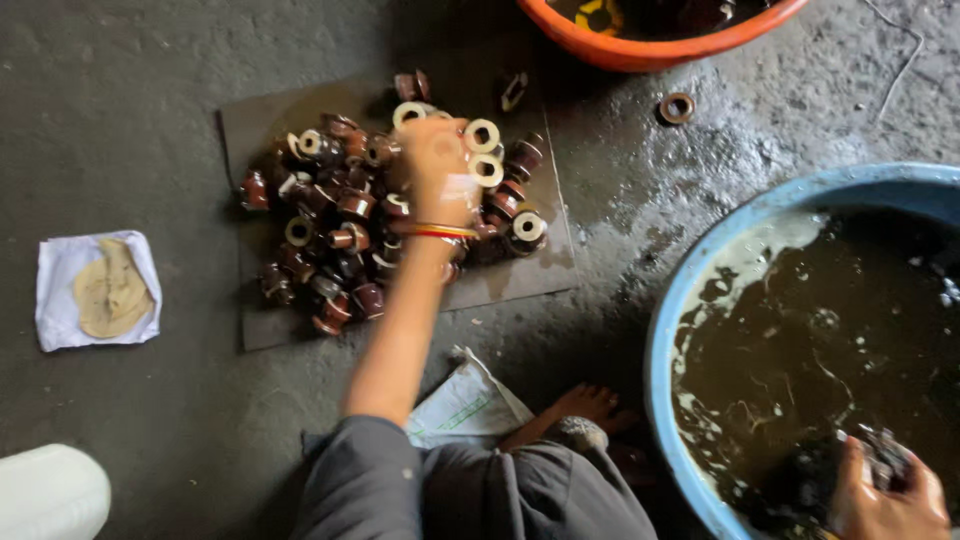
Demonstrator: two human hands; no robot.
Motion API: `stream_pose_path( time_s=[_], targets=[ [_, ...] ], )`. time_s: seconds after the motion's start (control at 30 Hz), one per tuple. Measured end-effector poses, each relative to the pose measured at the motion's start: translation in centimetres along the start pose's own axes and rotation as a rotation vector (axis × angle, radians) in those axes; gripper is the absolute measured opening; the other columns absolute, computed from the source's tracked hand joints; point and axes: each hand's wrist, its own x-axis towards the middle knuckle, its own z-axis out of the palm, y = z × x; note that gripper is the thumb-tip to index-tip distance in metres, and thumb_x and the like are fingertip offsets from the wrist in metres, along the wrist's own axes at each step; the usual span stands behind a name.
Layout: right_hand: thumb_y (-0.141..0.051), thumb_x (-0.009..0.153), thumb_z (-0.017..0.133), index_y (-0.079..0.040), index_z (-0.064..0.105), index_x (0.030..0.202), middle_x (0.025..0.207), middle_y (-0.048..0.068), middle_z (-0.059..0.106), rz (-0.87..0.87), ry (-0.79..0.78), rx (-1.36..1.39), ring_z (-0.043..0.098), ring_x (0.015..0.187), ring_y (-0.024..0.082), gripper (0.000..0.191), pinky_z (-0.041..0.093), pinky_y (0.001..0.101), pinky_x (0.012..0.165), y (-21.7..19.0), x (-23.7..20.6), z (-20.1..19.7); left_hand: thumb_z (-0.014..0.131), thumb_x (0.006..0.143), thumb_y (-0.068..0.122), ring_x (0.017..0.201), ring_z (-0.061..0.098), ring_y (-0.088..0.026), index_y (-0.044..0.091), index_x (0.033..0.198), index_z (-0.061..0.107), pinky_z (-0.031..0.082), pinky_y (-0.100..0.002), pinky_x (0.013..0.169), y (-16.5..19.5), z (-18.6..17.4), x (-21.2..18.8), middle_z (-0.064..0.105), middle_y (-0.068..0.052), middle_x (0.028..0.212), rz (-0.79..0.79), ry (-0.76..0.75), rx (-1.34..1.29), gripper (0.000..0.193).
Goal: The person sits on the floor and washes small dark wooden parts with a sponge in a blue basin of soapy water. They pick up each part, scrub it, rinse it, and place it on a cardboard sheet next to the basin.
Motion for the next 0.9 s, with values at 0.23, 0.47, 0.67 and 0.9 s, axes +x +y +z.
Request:
stream_pose_path(
  time_s=[0.23,0.47,0.67,0.9],
  targets=[
    [-0.014,0.098,0.079,0.013,0.063,0.116,0.102,0.020,0.074,-0.020,0.015,0.133,0.073,0.093,0.022,0.037,0.060,0.0325,0.089,0.1,0.7,0.1,0.057,0.087,0.029,0.126,0.055,-0.035,0.017,0.106,0.071,0.044,-0.055,0.105,23.0,21.1,-16.5,0.062,-0.012,0.121,0.468,-0.683,-0.019,0.026],
    [-0.016,0.098,0.076,0.012,0.064,0.106,0.091,0.013,0.075,0.004,-0.032,-0.141,0.073,0.082,0.017,0.032,0.060,0.0311,0.084,2.1,0.2,-1.6,0.055,0.086,0.032,0.143,0.032,-0.040,0.025,0.127,0.065,0.027,-0.075,0.107,26.3,27.3,-28.8,0.041,-0.013,0.153,0.443,-1.439,0.367,0.043],
    [-0.029,0.089,0.080,-0.001,0.071,0.108,0.096,0.014,0.076,-0.064,-0.018,-0.345,0.074,0.084,0.025,0.035,0.059,0.0369,0.082,1.6,0.8,-1.6,0.069,0.076,0.032,0.125,0.056,-0.028,0.026,0.115,0.072,0.046,-0.055,0.098,24.2,28.4,-29.9,0.062,-0.004,0.132,0.409,-1.714,0.361,0.039],
    [-0.040,0.080,0.079,-0.005,0.071,0.121,0.111,0.018,0.071,-0.119,-0.075,-0.678,0.063,0.113,0.038,0.054,0.051,0.0501,0.094,-3.3,0.6,-0.6,0.078,0.070,0.028,0.114,0.064,-0.025,0.023,0.108,0.076,0.053,-0.048,0.089,22.1,25.9,-29.7,0.069,-0.004,0.119,0.598,-1.868,0.399,0.039]
  ],
)
